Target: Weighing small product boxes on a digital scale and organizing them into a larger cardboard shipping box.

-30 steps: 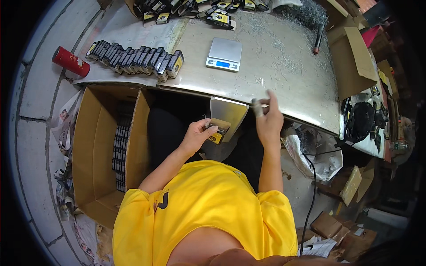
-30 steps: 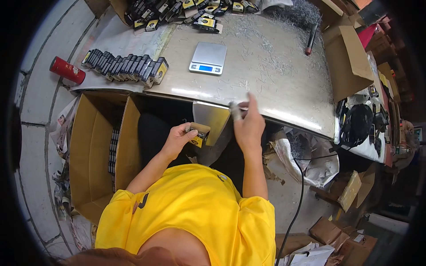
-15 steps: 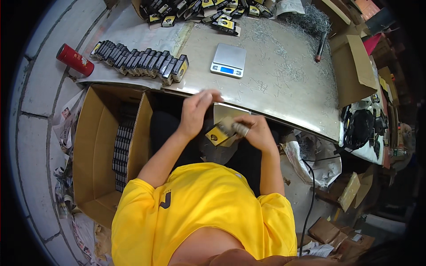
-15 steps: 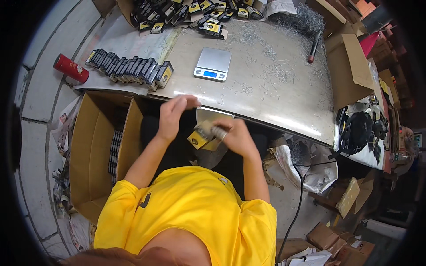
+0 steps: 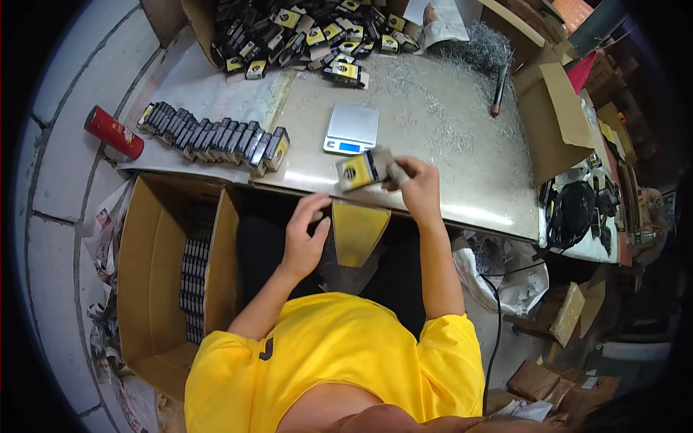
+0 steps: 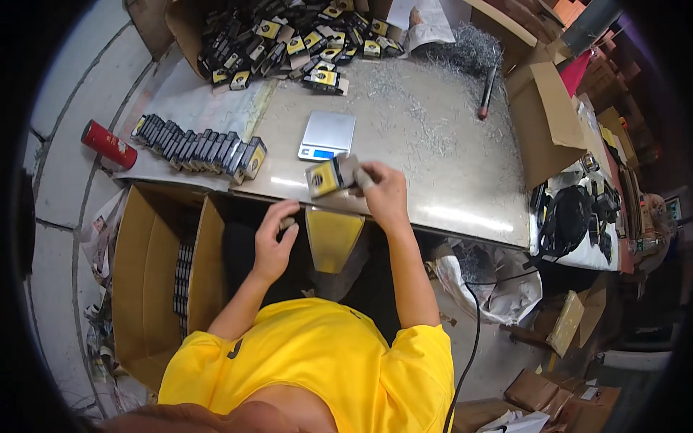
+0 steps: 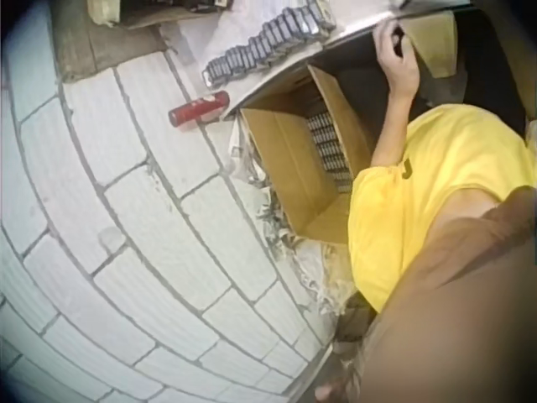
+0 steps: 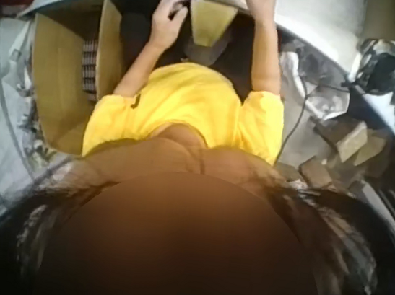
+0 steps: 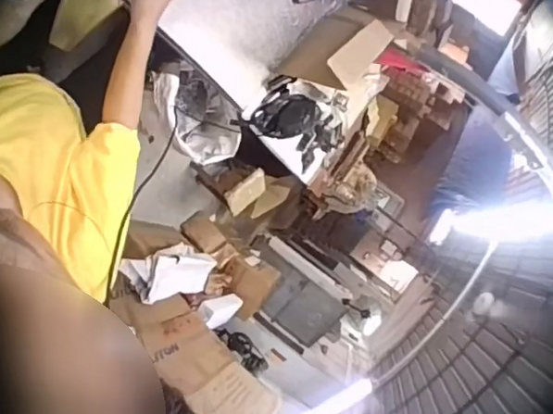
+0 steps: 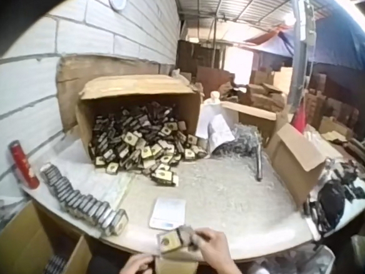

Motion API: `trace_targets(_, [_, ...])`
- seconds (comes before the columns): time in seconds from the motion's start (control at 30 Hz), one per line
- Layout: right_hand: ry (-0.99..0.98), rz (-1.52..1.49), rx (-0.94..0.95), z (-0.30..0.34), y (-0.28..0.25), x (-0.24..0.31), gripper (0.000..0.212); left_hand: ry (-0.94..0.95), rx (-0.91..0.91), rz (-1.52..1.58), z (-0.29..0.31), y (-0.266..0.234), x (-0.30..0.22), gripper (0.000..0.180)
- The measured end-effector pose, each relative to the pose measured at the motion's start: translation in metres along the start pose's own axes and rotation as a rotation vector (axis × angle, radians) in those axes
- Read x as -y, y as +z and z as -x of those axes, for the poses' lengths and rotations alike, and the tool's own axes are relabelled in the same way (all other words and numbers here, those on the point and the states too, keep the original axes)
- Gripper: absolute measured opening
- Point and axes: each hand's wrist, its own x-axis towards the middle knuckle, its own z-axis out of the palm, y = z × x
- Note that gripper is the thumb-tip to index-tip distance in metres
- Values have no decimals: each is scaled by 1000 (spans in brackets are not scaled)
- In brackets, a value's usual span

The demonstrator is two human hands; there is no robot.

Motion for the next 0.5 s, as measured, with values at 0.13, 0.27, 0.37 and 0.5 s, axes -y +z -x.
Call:
trace_targets(0.13, [-23, -55, -91, -79, 15, -4, 22, -99, 81, 151, 9, 1, 1, 24])
trace_targets(0.27, [-65, 612, -181, -110, 7, -26, 26, -105, 78, 117, 13, -3, 10, 22])
trace_targets(0.37, [-360, 706, -315, -72, 2, -28, 21, -154, 49, 65, 18, -17, 15, 20])
trace_targets(0.5, [-493, 684, -87, 4, 12, -24, 29, -139, 22, 120, 19, -10, 28, 18])
